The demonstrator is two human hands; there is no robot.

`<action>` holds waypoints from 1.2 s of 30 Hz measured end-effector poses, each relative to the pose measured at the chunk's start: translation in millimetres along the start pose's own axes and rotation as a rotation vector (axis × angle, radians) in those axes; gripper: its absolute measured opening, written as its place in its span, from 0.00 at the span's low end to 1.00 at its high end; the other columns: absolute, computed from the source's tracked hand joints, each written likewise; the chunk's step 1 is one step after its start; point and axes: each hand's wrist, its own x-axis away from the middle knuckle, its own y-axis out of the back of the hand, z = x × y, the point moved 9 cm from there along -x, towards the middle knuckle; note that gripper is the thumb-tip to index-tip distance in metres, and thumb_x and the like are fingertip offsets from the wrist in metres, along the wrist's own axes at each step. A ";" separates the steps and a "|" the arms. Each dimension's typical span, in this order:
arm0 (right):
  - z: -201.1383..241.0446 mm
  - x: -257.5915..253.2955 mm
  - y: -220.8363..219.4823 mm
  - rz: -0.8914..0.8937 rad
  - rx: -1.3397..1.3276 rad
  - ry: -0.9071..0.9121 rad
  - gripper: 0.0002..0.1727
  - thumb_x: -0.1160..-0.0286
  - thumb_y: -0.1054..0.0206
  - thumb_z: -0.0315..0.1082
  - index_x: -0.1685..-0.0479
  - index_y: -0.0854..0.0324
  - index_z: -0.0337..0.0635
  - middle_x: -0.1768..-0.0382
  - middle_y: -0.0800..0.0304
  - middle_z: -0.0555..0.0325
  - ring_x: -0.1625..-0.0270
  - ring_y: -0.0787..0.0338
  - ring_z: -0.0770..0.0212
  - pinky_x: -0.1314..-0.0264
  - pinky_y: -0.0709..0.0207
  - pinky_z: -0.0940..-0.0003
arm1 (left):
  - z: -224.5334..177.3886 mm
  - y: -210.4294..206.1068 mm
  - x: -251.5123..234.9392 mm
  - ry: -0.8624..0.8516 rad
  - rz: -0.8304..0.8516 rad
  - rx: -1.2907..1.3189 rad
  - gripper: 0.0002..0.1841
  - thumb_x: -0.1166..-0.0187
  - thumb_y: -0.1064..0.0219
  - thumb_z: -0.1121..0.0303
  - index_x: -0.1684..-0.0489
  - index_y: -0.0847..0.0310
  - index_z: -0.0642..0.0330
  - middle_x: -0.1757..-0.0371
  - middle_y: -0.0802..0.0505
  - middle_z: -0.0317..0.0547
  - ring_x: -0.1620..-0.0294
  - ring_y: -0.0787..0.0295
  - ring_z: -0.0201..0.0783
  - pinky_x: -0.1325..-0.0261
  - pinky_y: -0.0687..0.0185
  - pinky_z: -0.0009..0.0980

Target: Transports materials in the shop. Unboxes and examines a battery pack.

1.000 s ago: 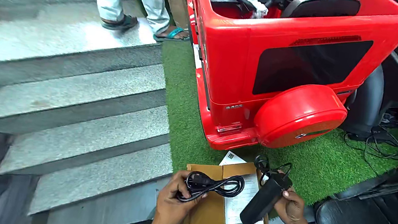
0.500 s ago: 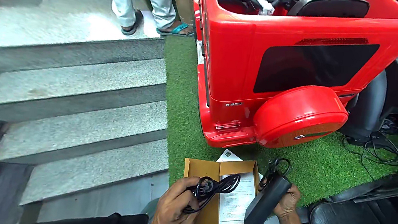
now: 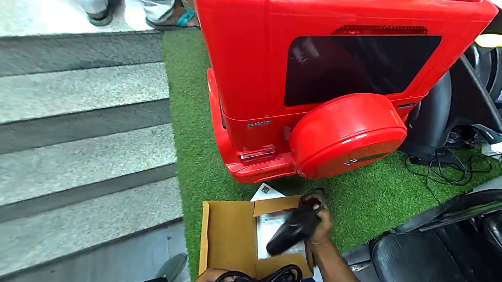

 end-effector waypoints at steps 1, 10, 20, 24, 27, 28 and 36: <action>-0.5 -3.7 -3.2 0.025 0.122 0.063 0.17 0.28 0.44 0.49 0.59 0.13 0.52 0.64 0.08 0.61 0.60 0.09 0.65 0.56 0.14 0.64 | -4.5 -0.2 -1.0 -0.004 -0.001 -0.001 0.13 0.40 0.16 0.72 0.65 0.14 0.47 0.40 0.09 0.32 0.33 0.15 0.32 0.29 0.18 0.34; 3.4 13.6 -34.8 0.285 0.635 0.140 0.19 0.25 0.53 0.32 0.66 0.14 0.41 0.44 0.08 0.53 0.35 0.12 0.57 0.33 0.17 0.56 | 5.0 4.1 -6.4 0.036 -0.098 0.091 0.14 0.38 0.17 0.76 0.65 0.14 0.46 0.41 0.07 0.34 0.40 0.10 0.32 0.36 0.13 0.30; 34.1 99.8 -24.4 0.866 0.928 -0.097 0.14 0.23 0.31 0.33 0.43 0.07 0.53 0.50 0.14 0.53 0.50 0.14 0.65 0.49 0.16 0.69 | -13.5 -11.2 6.4 0.055 0.107 -0.052 0.11 0.37 0.19 0.75 0.70 0.20 0.54 0.46 0.06 0.42 0.39 0.10 0.40 0.35 0.14 0.40; 25.5 98.0 -54.3 1.051 0.957 -0.145 0.12 0.33 0.25 0.32 0.50 0.09 0.44 0.59 0.10 0.54 0.56 0.11 0.60 0.52 0.15 0.61 | -5.3 -6.6 10.5 0.083 0.019 0.037 0.13 0.38 0.18 0.77 0.64 0.16 0.49 0.42 0.06 0.38 0.38 0.09 0.39 0.34 0.12 0.40; 13.1 75.8 -48.8 0.935 0.479 -0.380 0.06 0.30 0.29 0.29 0.59 0.11 0.38 0.63 0.11 0.59 0.64 0.14 0.72 0.62 0.18 0.74 | -6.8 0.3 5.8 0.102 -0.065 0.044 0.14 0.38 0.18 0.77 0.63 0.14 0.47 0.43 0.05 0.37 0.40 0.08 0.38 0.35 0.11 0.38; 14.2 64.6 -46.2 0.851 0.305 -0.388 0.06 0.28 0.32 0.32 0.59 0.11 0.43 0.64 0.10 0.63 0.66 0.12 0.74 0.64 0.16 0.75 | -6.7 1.3 3.8 0.109 -0.081 0.041 0.14 0.38 0.19 0.77 0.64 0.15 0.47 0.44 0.05 0.37 0.40 0.08 0.38 0.36 0.11 0.37; 48.3 84.0 -127.1 1.109 0.610 0.023 0.22 0.29 0.21 0.47 0.40 0.08 0.45 0.55 0.10 0.52 0.51 0.12 0.62 0.47 0.16 0.65 | 0.6 -15.7 -11.3 0.187 -0.092 -0.054 0.15 0.42 0.17 0.78 0.69 0.19 0.52 0.54 0.05 0.36 0.49 0.08 0.32 0.44 0.10 0.31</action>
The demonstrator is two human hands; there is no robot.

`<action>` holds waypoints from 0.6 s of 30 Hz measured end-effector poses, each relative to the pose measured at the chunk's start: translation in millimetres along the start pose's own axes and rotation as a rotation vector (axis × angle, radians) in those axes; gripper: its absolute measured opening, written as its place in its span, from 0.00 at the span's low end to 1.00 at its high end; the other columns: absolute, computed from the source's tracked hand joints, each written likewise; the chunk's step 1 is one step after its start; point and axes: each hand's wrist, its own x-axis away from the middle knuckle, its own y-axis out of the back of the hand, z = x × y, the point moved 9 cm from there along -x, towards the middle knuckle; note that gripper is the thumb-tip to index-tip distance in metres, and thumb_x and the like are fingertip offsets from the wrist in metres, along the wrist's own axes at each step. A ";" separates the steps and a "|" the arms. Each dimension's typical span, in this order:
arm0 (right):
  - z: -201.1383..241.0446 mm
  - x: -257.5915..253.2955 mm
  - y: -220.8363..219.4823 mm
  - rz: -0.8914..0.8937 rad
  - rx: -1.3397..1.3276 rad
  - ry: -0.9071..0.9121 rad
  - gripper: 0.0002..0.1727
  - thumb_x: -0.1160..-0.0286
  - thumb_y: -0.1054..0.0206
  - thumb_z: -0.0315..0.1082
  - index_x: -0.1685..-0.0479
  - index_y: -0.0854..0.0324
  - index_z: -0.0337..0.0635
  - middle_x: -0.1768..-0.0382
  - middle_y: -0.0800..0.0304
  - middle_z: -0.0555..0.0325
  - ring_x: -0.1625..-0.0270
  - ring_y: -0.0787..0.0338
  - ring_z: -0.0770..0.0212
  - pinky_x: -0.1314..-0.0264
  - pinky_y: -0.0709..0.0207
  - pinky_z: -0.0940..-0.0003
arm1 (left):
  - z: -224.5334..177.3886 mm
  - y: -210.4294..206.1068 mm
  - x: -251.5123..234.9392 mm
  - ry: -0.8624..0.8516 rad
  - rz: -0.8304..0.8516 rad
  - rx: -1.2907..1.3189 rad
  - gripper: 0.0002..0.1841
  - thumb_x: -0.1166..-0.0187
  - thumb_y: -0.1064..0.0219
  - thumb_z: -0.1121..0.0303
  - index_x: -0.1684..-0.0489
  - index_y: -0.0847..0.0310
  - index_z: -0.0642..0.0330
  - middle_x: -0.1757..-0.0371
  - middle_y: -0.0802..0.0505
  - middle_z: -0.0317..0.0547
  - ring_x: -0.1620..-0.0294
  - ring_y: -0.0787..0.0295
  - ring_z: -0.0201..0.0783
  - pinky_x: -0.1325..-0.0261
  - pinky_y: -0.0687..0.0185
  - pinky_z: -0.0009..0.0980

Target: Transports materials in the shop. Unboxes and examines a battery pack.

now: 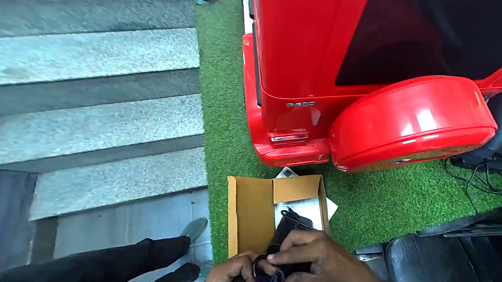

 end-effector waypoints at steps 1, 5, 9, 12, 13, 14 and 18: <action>0.3 8.0 -3.6 -0.056 -0.029 0.041 0.18 0.28 0.21 0.43 0.44 0.07 0.44 0.55 0.10 0.51 0.49 0.12 0.62 0.45 0.16 0.66 | 1.6 -2.7 0.0 0.036 0.013 -0.032 0.14 0.42 0.17 0.78 0.69 0.19 0.53 0.57 0.05 0.36 0.52 0.08 0.31 0.47 0.11 0.30; -12.4 53.3 -2.1 -0.329 -0.267 0.039 0.12 0.29 0.21 0.38 0.52 0.08 0.42 0.51 0.09 0.54 0.43 0.11 0.64 0.38 0.16 0.68 | 22.3 -19.3 -1.3 0.226 0.202 0.048 0.20 0.34 0.20 0.68 0.48 0.21 0.64 0.55 0.07 0.43 0.53 0.08 0.35 0.48 0.10 0.34; -39.6 83.6 2.5 -0.567 -0.538 -0.079 0.18 0.19 0.31 0.50 0.47 0.10 0.45 0.51 0.05 0.59 0.45 0.08 0.65 0.37 0.15 0.66 | 65.5 -17.3 -19.4 0.349 0.172 0.224 0.41 0.19 0.42 0.36 0.15 0.39 0.59 0.52 0.05 0.49 0.54 0.07 0.42 0.46 0.10 0.42; -59.3 99.5 2.6 -0.700 -0.817 -0.121 0.16 0.17 0.34 0.51 0.47 0.10 0.51 0.54 0.05 0.64 0.49 0.09 0.71 0.40 0.17 0.71 | 56.3 -13.6 -63.2 0.113 0.208 -0.538 0.25 0.11 0.45 0.51 0.24 0.23 0.56 0.53 0.07 0.35 0.55 0.11 0.31 0.49 0.11 0.34; -64.1 103.0 0.7 -0.709 -0.891 -0.139 0.16 0.17 0.34 0.50 0.47 0.10 0.50 0.54 0.05 0.65 0.50 0.09 0.72 0.41 0.17 0.73 | 52.0 -17.5 -74.7 0.032 0.316 -0.758 0.22 0.11 0.46 0.48 0.30 0.16 0.47 0.47 0.07 0.31 0.47 0.13 0.32 0.42 0.17 0.37; -66.6 104.8 -0.3 -0.704 -0.951 -0.142 0.16 0.18 0.33 0.49 0.47 0.10 0.49 0.55 0.05 0.64 0.51 0.08 0.71 0.42 0.16 0.72 | 52.1 -20.5 -83.1 -0.038 0.422 -0.872 0.20 0.11 0.48 0.49 0.36 0.12 0.41 0.44 0.07 0.29 0.43 0.15 0.34 0.39 0.20 0.40; -70.9 112.3 5.7 -0.727 -0.965 -0.200 0.18 0.21 0.33 0.56 0.53 0.10 0.54 0.61 0.07 0.67 0.57 0.10 0.72 0.47 0.17 0.72 | 59.9 4.6 -97.8 -0.027 0.549 -0.861 0.22 0.25 0.41 0.63 0.33 0.13 0.37 0.27 0.14 0.27 0.31 0.19 0.35 0.31 0.22 0.42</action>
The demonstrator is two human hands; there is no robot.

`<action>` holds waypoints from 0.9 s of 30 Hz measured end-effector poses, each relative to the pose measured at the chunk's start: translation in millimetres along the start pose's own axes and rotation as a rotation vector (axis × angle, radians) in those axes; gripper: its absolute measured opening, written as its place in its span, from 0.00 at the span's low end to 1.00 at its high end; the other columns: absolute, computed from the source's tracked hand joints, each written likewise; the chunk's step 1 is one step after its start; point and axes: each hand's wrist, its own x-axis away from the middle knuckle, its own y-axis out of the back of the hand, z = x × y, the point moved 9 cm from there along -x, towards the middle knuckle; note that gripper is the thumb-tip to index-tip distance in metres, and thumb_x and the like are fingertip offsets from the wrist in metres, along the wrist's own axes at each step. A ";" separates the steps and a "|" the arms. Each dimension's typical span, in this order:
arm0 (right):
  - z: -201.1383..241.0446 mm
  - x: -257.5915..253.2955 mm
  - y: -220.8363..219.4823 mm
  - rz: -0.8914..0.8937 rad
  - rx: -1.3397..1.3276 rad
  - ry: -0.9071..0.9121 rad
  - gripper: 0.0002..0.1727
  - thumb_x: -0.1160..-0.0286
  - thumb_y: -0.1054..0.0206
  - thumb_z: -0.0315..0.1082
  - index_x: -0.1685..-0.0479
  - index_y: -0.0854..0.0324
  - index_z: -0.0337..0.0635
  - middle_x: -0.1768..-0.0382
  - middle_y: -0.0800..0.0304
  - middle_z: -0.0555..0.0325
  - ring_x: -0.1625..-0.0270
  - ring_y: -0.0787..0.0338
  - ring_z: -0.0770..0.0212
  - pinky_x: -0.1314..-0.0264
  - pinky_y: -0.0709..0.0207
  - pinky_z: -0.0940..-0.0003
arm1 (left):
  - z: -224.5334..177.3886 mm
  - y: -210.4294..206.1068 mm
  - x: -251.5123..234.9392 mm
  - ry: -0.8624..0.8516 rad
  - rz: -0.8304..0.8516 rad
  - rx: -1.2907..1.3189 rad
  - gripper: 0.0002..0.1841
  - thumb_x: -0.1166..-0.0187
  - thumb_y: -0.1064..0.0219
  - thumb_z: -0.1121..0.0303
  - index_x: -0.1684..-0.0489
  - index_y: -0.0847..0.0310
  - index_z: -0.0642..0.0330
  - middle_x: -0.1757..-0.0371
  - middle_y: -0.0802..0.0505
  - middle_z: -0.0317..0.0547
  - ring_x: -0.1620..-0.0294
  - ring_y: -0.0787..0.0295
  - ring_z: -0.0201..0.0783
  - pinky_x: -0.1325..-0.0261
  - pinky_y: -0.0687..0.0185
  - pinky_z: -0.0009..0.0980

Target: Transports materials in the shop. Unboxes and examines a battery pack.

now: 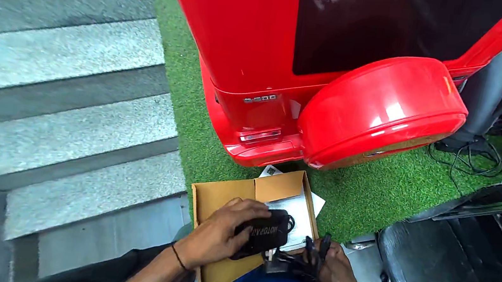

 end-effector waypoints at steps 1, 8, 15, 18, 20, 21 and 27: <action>0.1 1.9 6.2 -0.020 0.022 -0.009 0.18 0.21 0.33 0.58 0.55 0.11 0.54 0.63 0.09 0.68 0.58 0.11 0.72 0.50 0.17 0.72 | 9.5 3.3 2.0 0.070 0.027 0.008 0.26 0.32 0.35 0.65 0.30 0.15 0.36 0.21 0.19 0.29 0.28 0.22 0.38 0.29 0.23 0.45; 20.9 25.2 13.2 0.049 0.502 -0.103 0.23 0.15 0.39 0.57 0.47 0.18 0.46 0.67 0.11 0.66 0.74 0.19 0.77 0.70 0.22 0.79 | 77.1 -30.0 34.0 0.791 -0.156 0.093 0.69 0.60 0.07 0.47 0.07 0.47 0.57 0.07 0.47 0.68 0.12 0.47 0.74 0.20 0.42 0.73; 24.3 0.3 20.2 -0.111 0.725 -0.041 0.16 0.18 0.32 0.45 0.45 0.18 0.44 0.79 0.17 0.71 0.79 0.24 0.77 0.76 0.28 0.77 | 49.1 -71.7 31.9 0.884 -0.180 0.010 0.49 0.48 0.24 0.27 0.29 0.20 0.54 0.41 0.09 0.50 0.38 0.15 0.55 0.35 0.24 0.61; 8.0 -20.4 42.2 -0.092 0.838 -0.218 0.18 0.16 0.35 0.44 0.42 0.17 0.38 0.73 0.11 0.63 0.73 0.15 0.69 0.66 0.18 0.68 | 55.3 -88.8 23.9 0.916 -0.101 0.225 0.50 0.58 0.13 0.37 0.32 0.25 0.58 0.43 0.11 0.47 0.39 0.14 0.48 0.33 0.20 0.52; 0.2 -24.9 60.4 -0.180 0.689 -0.210 0.16 0.15 0.38 0.41 0.46 0.16 0.36 0.71 0.12 0.61 0.73 0.18 0.68 0.70 0.21 0.69 | 51.6 -91.6 13.0 0.894 -0.092 0.302 0.49 0.59 0.10 0.45 0.33 0.25 0.60 0.40 0.13 0.50 0.38 0.16 0.49 0.32 0.20 0.50; -0.7 -23.1 66.9 -0.203 0.598 -0.196 0.15 0.14 0.40 0.39 0.46 0.16 0.36 0.69 0.12 0.60 0.72 0.17 0.67 0.71 0.20 0.69 | 49.9 -92.2 8.6 0.872 -0.094 0.331 0.47 0.58 0.09 0.49 0.33 0.27 0.58 0.41 0.13 0.48 0.40 0.14 0.47 0.34 0.18 0.49; 18.0 7.1 45.0 0.081 0.747 -0.171 0.23 0.12 0.43 0.51 0.41 0.13 0.41 0.66 0.14 0.67 0.65 0.18 0.74 0.58 0.21 0.72 | 66.3 -80.9 35.8 0.582 -0.567 1.027 0.43 0.47 0.16 0.70 0.28 0.36 0.70 0.51 0.06 0.52 0.50 0.05 0.43 0.47 0.06 0.40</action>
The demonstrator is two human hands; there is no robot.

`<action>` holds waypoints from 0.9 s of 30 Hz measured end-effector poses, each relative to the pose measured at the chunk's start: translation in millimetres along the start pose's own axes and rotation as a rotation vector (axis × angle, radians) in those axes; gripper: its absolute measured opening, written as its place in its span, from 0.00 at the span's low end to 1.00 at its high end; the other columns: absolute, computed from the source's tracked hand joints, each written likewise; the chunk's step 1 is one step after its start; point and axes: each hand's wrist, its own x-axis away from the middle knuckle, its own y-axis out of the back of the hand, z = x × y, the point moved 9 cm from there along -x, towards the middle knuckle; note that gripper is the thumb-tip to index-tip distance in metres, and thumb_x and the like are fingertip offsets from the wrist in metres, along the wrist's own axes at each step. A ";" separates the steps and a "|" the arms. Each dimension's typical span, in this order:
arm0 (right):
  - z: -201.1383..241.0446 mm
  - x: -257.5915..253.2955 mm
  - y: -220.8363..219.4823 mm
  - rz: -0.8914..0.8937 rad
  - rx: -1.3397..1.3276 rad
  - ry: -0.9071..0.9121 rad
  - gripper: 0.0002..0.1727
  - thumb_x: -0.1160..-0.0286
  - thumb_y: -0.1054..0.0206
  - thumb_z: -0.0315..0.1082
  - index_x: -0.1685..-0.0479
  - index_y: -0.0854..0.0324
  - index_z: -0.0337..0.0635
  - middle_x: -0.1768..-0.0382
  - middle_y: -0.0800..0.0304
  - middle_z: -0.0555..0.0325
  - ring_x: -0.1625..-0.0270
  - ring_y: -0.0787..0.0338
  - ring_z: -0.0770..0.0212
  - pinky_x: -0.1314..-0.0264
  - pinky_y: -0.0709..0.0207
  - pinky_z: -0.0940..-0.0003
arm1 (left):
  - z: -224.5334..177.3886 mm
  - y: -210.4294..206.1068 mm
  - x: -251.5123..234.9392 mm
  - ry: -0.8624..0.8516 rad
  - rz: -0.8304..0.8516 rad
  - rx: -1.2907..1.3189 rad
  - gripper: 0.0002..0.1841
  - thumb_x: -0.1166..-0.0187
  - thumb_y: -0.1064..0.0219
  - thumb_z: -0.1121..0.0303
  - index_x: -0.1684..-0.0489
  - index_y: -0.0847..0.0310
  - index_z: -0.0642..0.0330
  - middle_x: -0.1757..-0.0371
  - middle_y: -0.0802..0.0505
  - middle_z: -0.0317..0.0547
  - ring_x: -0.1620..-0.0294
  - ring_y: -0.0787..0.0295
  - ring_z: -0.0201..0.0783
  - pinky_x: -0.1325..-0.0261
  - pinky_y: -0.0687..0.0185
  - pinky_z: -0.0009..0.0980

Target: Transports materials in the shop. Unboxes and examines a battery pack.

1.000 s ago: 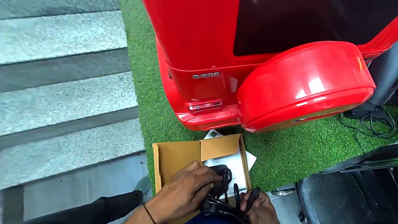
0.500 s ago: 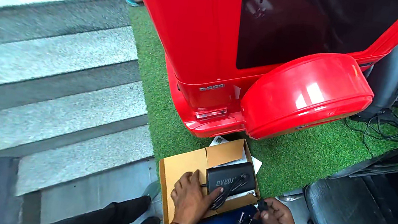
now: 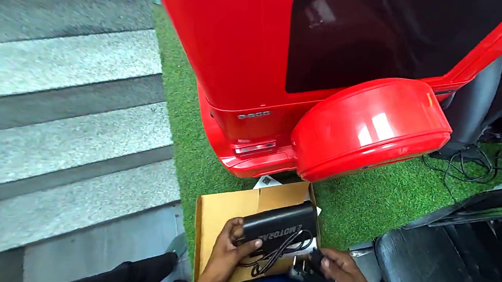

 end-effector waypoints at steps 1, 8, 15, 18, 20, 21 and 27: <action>9.2 4.4 -1.6 0.045 0.181 -0.018 0.25 0.12 0.42 0.54 0.42 0.12 0.44 0.59 0.09 0.63 0.57 0.13 0.71 0.49 0.17 0.67 | -0.6 10.3 4.5 -0.029 -0.016 0.168 0.46 0.47 0.17 0.70 0.23 0.39 0.71 0.47 0.06 0.55 0.48 0.05 0.45 0.45 0.06 0.41; 67.4 -15.7 2.9 0.143 1.082 0.088 0.25 0.09 0.54 0.54 0.42 0.14 0.52 0.43 0.08 0.60 0.29 0.15 0.56 0.13 0.35 0.49 | -31.6 59.1 41.0 -0.201 0.355 0.616 0.27 0.40 0.17 0.68 0.37 0.12 0.44 0.40 0.05 0.42 0.37 0.08 0.41 0.30 0.14 0.47; 146.5 -44.1 -35.3 0.238 0.800 0.424 0.28 0.06 0.57 0.54 0.45 0.14 0.47 0.52 0.06 0.61 0.35 0.12 0.63 0.10 0.39 0.54 | -58.8 29.6 60.1 -0.307 0.624 0.141 0.34 0.44 0.13 0.64 0.34 0.22 0.42 0.41 0.08 0.38 0.40 0.11 0.36 0.36 0.13 0.37; 163.1 -41.0 -50.5 0.288 0.800 0.443 0.27 0.07 0.55 0.55 0.46 0.13 0.49 0.56 0.07 0.62 0.38 0.12 0.63 0.13 0.36 0.54 | -56.0 16.9 65.4 -0.304 0.674 0.244 0.30 0.42 0.14 0.67 0.38 0.21 0.47 0.38 0.08 0.50 0.33 0.12 0.50 0.26 0.18 0.50; 166.5 -35.1 -53.3 0.311 0.800 0.427 0.26 0.07 0.55 0.54 0.47 0.13 0.50 0.58 0.07 0.63 0.40 0.12 0.63 0.15 0.35 0.54 | -52.2 17.6 67.4 -0.291 0.668 0.326 0.30 0.42 0.14 0.69 0.38 0.20 0.48 0.38 0.09 0.52 0.32 0.13 0.54 0.24 0.21 0.54; 167.3 -31.5 -53.7 0.325 0.793 0.421 0.26 0.07 0.54 0.54 0.47 0.13 0.50 0.58 0.07 0.63 0.40 0.12 0.64 0.16 0.34 0.54 | -49.9 19.0 68.3 -0.285 0.663 0.359 0.30 0.43 0.14 0.70 0.38 0.21 0.48 0.38 0.09 0.53 0.32 0.13 0.55 0.24 0.22 0.56; 170.1 -18.5 -61.8 0.392 0.752 0.402 0.25 0.07 0.53 0.53 0.47 0.13 0.49 0.60 0.07 0.63 0.43 0.11 0.63 0.15 0.36 0.55 | -44.0 18.9 71.1 -0.292 0.682 0.425 0.30 0.44 0.15 0.71 0.39 0.20 0.48 0.38 0.09 0.52 0.30 0.14 0.55 0.24 0.23 0.54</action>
